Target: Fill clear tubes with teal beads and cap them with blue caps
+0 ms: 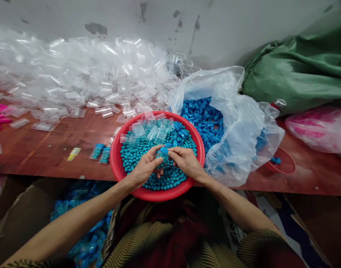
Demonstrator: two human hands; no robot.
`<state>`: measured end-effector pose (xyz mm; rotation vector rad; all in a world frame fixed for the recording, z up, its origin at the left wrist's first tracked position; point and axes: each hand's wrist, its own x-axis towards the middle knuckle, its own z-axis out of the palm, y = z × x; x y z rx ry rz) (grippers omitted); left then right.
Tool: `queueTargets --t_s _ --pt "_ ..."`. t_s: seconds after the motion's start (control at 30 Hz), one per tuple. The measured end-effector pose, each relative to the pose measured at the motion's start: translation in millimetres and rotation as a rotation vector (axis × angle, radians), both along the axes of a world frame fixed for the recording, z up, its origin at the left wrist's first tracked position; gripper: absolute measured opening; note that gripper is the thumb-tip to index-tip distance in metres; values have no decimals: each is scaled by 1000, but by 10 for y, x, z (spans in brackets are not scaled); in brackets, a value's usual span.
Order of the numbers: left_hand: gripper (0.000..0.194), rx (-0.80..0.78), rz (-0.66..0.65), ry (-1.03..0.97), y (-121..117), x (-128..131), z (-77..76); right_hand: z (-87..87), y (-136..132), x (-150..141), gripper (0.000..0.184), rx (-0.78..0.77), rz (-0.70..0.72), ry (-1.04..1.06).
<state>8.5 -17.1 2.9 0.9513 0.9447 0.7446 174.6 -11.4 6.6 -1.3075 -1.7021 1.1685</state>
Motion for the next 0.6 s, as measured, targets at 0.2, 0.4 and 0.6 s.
queueTargets --t_s 0.2,0.4,0.6 --pt "51 36 75 83 -37 41 34 -19 0 38 27 149 131 -108" --pt "40 58 109 120 -26 34 17 -35 69 64 26 192 245 -129" --pt "45 70 16 113 17 -90 47 44 164 156 32 10 319 13"
